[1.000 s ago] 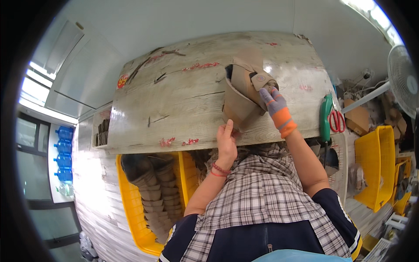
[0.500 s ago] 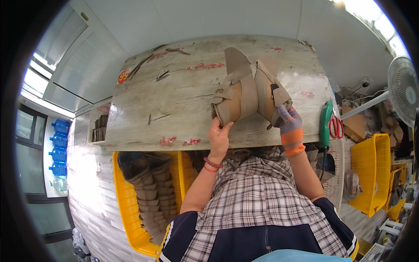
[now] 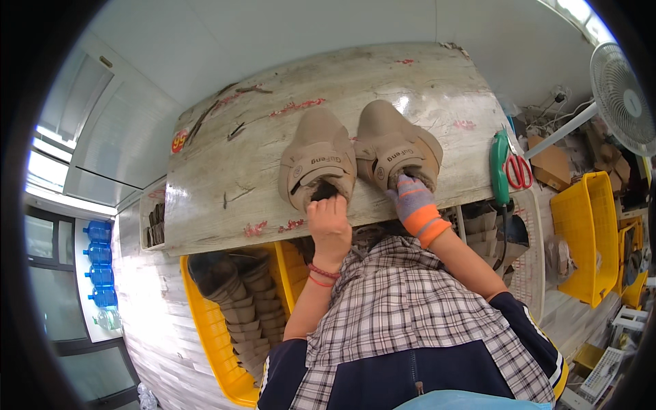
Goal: The person trims the fuzzy lining of multiple beige slippers using red-handled scissors and a green rotary tool. They handle the slippers one at a time, cut away excess material, and place the finished items into a yellow basket.
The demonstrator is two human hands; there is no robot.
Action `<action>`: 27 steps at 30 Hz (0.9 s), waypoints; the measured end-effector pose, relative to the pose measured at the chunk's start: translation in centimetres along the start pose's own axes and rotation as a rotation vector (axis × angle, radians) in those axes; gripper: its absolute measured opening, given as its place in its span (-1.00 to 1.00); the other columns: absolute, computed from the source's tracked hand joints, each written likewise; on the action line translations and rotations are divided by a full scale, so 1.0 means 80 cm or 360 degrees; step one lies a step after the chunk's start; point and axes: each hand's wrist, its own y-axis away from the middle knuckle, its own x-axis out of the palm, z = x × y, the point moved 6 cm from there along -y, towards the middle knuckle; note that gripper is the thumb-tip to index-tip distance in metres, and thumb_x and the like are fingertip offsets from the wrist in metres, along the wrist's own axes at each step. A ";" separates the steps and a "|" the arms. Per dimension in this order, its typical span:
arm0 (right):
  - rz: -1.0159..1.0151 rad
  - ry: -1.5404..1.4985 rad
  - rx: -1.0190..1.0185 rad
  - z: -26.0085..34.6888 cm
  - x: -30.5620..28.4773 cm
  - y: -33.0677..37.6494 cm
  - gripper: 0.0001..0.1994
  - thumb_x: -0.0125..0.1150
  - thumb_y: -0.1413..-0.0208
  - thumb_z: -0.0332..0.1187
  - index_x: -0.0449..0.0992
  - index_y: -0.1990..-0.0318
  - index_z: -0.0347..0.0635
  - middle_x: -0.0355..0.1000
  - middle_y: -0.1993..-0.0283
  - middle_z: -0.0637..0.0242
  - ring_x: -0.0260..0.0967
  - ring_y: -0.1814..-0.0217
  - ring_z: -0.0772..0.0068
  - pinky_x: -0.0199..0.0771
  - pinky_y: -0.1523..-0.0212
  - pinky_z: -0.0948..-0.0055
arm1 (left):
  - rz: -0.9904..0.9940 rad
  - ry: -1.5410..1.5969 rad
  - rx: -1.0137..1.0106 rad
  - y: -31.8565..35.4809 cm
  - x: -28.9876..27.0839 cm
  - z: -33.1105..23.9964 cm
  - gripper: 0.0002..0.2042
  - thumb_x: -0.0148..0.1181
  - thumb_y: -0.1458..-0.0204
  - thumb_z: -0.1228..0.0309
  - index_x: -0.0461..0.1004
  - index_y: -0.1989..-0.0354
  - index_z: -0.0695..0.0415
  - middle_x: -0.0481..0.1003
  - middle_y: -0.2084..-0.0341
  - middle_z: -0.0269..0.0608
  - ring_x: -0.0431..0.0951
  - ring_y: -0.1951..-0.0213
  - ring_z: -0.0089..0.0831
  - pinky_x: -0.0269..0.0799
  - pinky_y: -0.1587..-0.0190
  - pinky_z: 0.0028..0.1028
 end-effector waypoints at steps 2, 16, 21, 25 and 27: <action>-0.0056 0.0018 -0.0102 0.000 -0.007 0.005 -0.72 0.26 0.05 -0.22 0.40 0.32 -0.22 0.43 0.27 0.10 0.38 0.20 0.06 0.43 0.25 0.21 | 0.0000 -0.0039 -0.0020 0.002 0.006 -0.004 -0.76 -0.03 0.29 0.64 0.38 0.36 0.24 0.38 0.48 -0.09 0.39 0.32 -0.19 0.21 0.09 -0.30; -0.0710 -0.1510 0.0764 -0.214 -0.029 -0.019 -0.43 0.27 -0.03 -0.35 0.22 -0.18 -0.30 0.30 -0.07 0.10 0.27 -0.08 0.37 0.31 -0.06 0.44 | -0.0556 0.1964 -0.1187 0.046 -0.045 0.152 -0.73 0.17 -0.02 0.50 0.38 0.11 0.31 0.45 0.14 -0.17 0.42 0.13 -0.33 0.31 0.00 -0.36; 0.0083 -0.2110 0.1059 -0.181 0.035 -0.023 -0.51 0.09 -0.18 -0.29 0.17 -0.22 -0.24 0.35 0.01 0.27 0.37 0.15 0.45 0.43 0.16 0.48 | -0.0807 0.3211 -0.0936 0.089 -0.047 0.200 -0.73 0.06 -0.09 0.42 0.31 0.06 0.26 0.35 0.34 -0.28 0.31 0.32 -0.43 0.22 0.02 -0.35; 0.0197 -0.2575 0.1189 -0.195 0.071 -0.019 -0.47 0.17 -0.11 -0.37 0.17 -0.22 -0.23 0.35 0.00 0.20 0.36 0.06 0.37 0.44 0.11 0.42 | -0.0845 0.3565 -0.0904 0.103 -0.034 0.196 -0.86 -0.07 -0.07 0.53 0.27 0.20 0.24 0.15 0.52 -0.35 0.12 0.47 -0.47 0.11 0.18 -0.42; 0.0070 -0.2346 0.1016 -0.197 0.074 -0.018 -0.45 0.21 -0.08 -0.39 0.18 -0.22 -0.24 0.34 -0.03 0.16 0.34 -0.01 0.32 0.42 0.05 0.39 | -0.0853 0.3592 -0.0940 0.108 -0.031 0.200 -0.86 -0.13 -0.08 0.55 0.26 0.19 0.23 0.15 0.52 -0.34 0.13 0.46 -0.48 0.10 0.21 -0.44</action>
